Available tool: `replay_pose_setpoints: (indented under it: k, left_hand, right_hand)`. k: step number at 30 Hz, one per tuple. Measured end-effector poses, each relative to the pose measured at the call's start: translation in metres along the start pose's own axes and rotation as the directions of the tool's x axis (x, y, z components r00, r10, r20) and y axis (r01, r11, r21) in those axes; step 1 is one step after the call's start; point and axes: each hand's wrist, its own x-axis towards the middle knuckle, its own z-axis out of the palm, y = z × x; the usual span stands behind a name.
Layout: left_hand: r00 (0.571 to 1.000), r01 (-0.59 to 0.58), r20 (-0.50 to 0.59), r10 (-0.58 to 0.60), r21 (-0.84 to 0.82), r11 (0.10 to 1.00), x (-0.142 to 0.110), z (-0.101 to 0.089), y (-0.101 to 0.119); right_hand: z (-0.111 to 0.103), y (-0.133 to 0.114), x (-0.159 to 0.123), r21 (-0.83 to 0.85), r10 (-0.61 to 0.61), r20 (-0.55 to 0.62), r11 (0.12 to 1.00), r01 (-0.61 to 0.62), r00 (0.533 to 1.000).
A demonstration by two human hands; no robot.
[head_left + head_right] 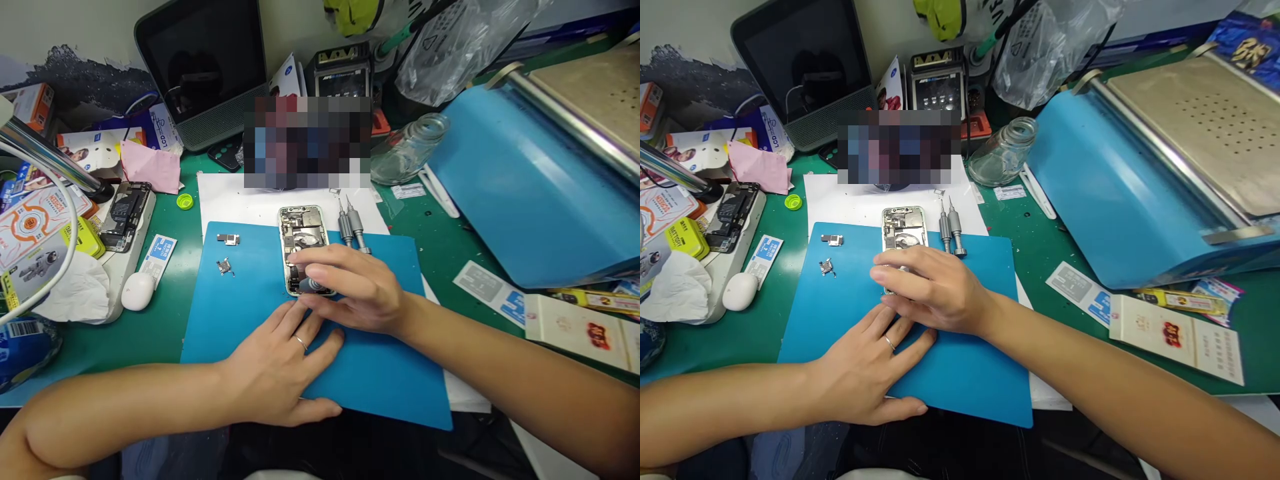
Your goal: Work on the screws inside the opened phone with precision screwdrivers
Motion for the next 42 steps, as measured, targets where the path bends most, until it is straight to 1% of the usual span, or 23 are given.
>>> replay_pose_setpoints:
  k: [6,11,15,20,25,30,34,39,42]
  left_hand:
    - [1.000,-0.005,-0.003,0.005,0.004,1.000,-0.0004,0.0003,0.0007]
    - [1.000,0.002,0.006,-0.002,-0.009,1.000,-0.0003,0.0010,0.0015]
    - [1.000,-0.010,-0.013,0.010,-0.009,1.000,-0.0007,0.0008,0.0010]
    - [1.000,-0.002,0.001,0.002,-0.010,1.000,-0.0009,0.0007,0.0005]
    - [1.000,-0.012,-0.011,0.012,-0.011,1.000,-0.0002,0.0004,0.0001]
    - [1.000,-0.007,-0.003,0.007,-0.014,1.000,-0.0007,0.0017,0.0001]
    - [1.000,-0.010,-0.009,0.010,-0.015,1.000,-0.0009,0.0017,0.0004]
    - [1.000,0.001,0.017,-0.001,-0.026,1.000,-0.0007,0.0009,0.0004]
    - [1.000,-0.002,0.009,0.002,-0.025,1.000,-0.0009,0.0010,0.0003]
  right_hand:
    - [0.0004,-0.0004,0.0000,0.009,0.021,-0.007,1.000,-0.021,1.000]
    - [0.0010,0.0011,-0.0004,0.003,0.001,-0.002,1.000,-0.001,1.000]
    - [0.0012,0.0009,-0.0014,0.013,0.037,-0.002,0.999,-0.037,0.999]
    - [0.0017,0.0008,-0.0020,0.008,-0.006,0.018,1.000,0.006,1.000]
    - [0.0019,0.0008,-0.0028,0.012,0.051,0.019,0.999,-0.051,0.999]
    - [0.0022,0.0010,-0.0027,0.005,0.000,0.018,1.000,0.000,1.000]
    - [0.0024,0.0015,-0.0036,0.019,0.046,0.023,0.999,-0.046,0.999]
    - [0.0033,0.0028,-0.0051,0.015,0.016,0.010,1.000,-0.017,1.000]
    - [0.0024,0.0026,-0.0049,0.001,0.051,0.016,0.999,-0.051,0.999]
